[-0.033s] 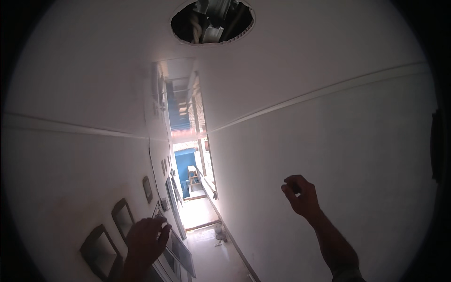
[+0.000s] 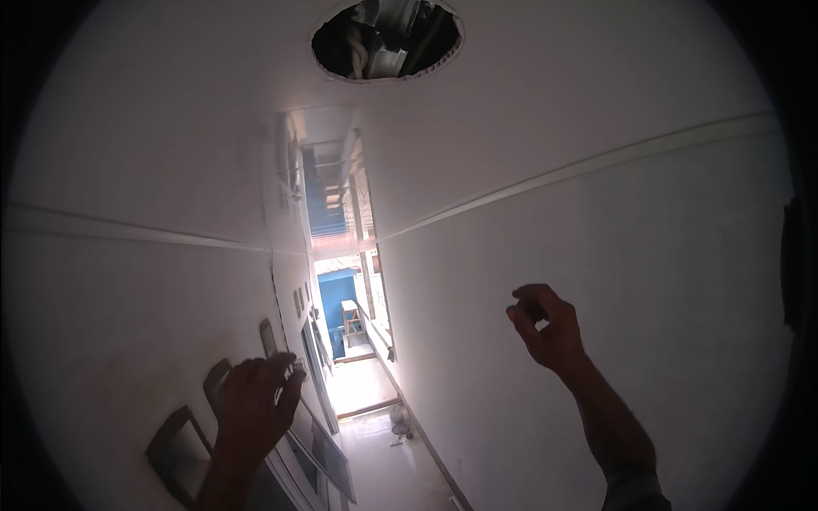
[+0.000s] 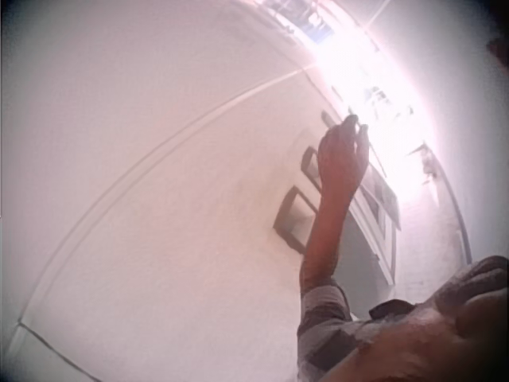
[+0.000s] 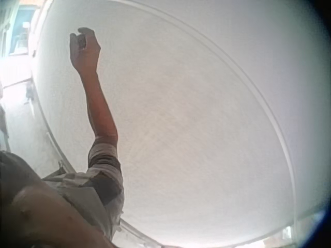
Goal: The person works on a ceiling light fixture opening, using pliers and a screwdriver to manipulate wires and components inside the ceiling hole. The person repeatedly reaches into the opening, adjusts wiring, and uses tools to secure or reposition parts of the fixture.
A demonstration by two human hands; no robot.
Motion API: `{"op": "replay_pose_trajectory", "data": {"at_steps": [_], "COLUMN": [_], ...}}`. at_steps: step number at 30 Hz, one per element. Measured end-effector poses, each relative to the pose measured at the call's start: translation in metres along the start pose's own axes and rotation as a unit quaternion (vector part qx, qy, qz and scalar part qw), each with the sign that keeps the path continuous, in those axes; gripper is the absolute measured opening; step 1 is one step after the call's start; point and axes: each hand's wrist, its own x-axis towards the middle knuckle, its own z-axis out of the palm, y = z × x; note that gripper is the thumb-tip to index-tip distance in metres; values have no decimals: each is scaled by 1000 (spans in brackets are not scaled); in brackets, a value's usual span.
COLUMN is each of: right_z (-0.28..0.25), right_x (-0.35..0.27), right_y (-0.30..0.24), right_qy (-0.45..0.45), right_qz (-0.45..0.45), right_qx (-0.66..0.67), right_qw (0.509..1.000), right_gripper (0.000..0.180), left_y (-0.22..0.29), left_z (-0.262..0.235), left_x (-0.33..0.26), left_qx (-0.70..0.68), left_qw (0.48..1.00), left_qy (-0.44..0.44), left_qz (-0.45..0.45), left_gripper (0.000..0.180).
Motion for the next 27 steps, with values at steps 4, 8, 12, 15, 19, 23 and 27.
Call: {"op": "replay_pose_trajectory", "data": {"at_steps": [4,8,12,15,19,23,27], "right_z": [-13,-8,-3,-6,-11,-11,-13], "right_x": [135,206,236,247,253,256,259], "right_y": [-87,-130,-144,-149,-152,-146,-142], "right_qy": [42,87,69,59,44,55,46], "right_qz": [-166,-239,-213,-212,-203,-226,-226], "right_qx": [-102,-254,-380,-402,-407,-394,-394], "right_qw": [980,933,898,889,890,889,890], "right_gripper": [42,47,43,34,27,26,25], "left_y": [7,19,23,22,23,13,18], "left_z": [-31,-43,-42,-46,-48,-41,-43], "left_x": [153,231,266,281,286,291,290], "left_qx": [36,158,248,254,233,234,219], "left_qw": [983,980,964,964,967,964,968], "left_qy": [170,117,92,78,95,112,108], "left_qz": [62,26,7,13,37,64,55], "left_gripper": [48,59,50,39,31,32,32]}}
